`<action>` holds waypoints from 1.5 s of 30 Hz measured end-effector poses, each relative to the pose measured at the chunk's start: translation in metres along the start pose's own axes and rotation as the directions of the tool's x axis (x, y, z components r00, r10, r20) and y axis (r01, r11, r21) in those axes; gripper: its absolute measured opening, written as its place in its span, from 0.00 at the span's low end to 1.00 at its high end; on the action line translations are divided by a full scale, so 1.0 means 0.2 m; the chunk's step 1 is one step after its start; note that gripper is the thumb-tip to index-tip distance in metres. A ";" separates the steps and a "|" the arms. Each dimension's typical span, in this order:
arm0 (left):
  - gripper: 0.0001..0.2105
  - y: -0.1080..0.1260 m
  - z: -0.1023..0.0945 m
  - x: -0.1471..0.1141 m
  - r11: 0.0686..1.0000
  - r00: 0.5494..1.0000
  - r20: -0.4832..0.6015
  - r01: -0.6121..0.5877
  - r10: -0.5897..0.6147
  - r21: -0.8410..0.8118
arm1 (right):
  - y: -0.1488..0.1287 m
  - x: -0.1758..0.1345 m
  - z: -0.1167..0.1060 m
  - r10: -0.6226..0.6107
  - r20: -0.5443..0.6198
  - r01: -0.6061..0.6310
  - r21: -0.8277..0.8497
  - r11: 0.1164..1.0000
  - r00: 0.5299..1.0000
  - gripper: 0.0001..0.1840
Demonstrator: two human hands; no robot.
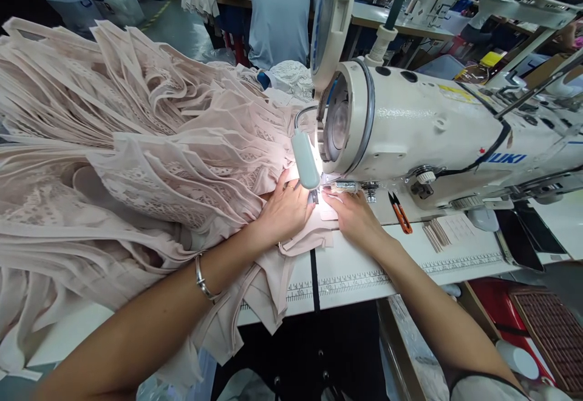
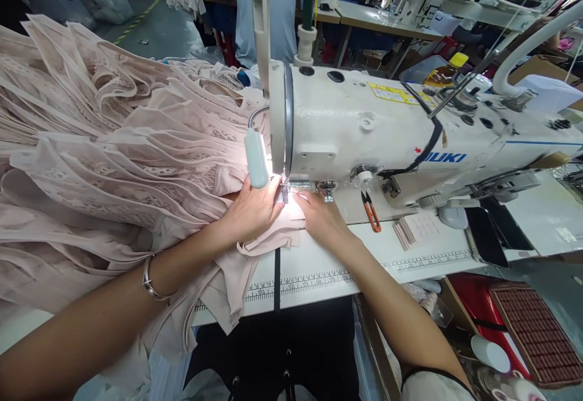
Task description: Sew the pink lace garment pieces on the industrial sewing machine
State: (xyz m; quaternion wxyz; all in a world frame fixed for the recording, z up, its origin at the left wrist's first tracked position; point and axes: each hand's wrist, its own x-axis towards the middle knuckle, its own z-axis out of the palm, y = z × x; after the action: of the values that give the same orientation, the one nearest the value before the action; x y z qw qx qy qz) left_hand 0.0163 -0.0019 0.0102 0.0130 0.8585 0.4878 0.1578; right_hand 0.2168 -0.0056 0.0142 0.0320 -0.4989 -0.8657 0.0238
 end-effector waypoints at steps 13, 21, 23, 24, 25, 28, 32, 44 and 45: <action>0.16 0.00 0.02 0.00 1.000 1.000 -0.021 -0.011 0.012 0.027 | 0.00 0.01 0.00 0.027 0.065 -0.028 0.004 1.000 0.998 0.34; 0.17 0.00 0.01 0.00 0.999 1.000 -0.019 -0.006 0.007 0.038 | 0.00 0.01 0.00 0.036 0.041 -0.036 -0.001 0.999 0.998 0.31; 0.17 0.00 0.01 0.00 0.999 1.000 -0.016 -0.009 0.010 0.040 | -0.02 0.01 0.00 0.052 0.037 -0.051 -0.019 0.999 0.998 0.31; 0.17 0.00 0.01 0.00 0.999 1.000 -0.014 -0.012 0.012 0.041 | -0.03 0.01 -0.01 0.060 0.031 -0.059 -0.038 0.998 0.998 0.31; 0.17 0.00 0.00 0.00 0.999 1.000 -0.014 -0.014 0.014 0.043 | -0.04 0.01 -0.01 0.065 0.022 -0.063 -0.060 0.996 0.998 0.30; 0.16 0.00 -0.01 0.00 0.999 1.000 -0.013 -0.014 0.015 0.048 | -0.06 0.01 -0.01 0.047 -0.026 -0.050 -0.118 0.992 0.999 0.28; 0.12 -0.03 -0.04 0.02 0.990 0.992 -0.042 0.121 -0.118 0.075 | -0.04 0.02 0.01 0.058 -0.019 -0.060 -0.136 0.989 0.998 0.27; 0.11 0.03 -0.22 -0.04 0.968 0.996 -0.016 0.088 -0.086 0.236 | -0.05 -0.02 0.02 -0.235 -0.177 0.253 0.091 0.963 0.956 0.19; 0.09 0.05 -0.25 -0.10 0.959 0.996 -0.014 0.084 -0.084 0.272 | -0.07 -0.03 0.01 -0.284 -0.176 0.305 0.111 0.946 0.943 0.17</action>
State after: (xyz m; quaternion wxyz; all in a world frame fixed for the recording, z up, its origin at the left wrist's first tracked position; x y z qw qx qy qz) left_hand 0.0014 -0.0302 0.0546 -0.0988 0.8305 0.5408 0.0895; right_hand 0.2079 -0.0170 0.0122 0.1378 -0.3606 -0.9217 0.0386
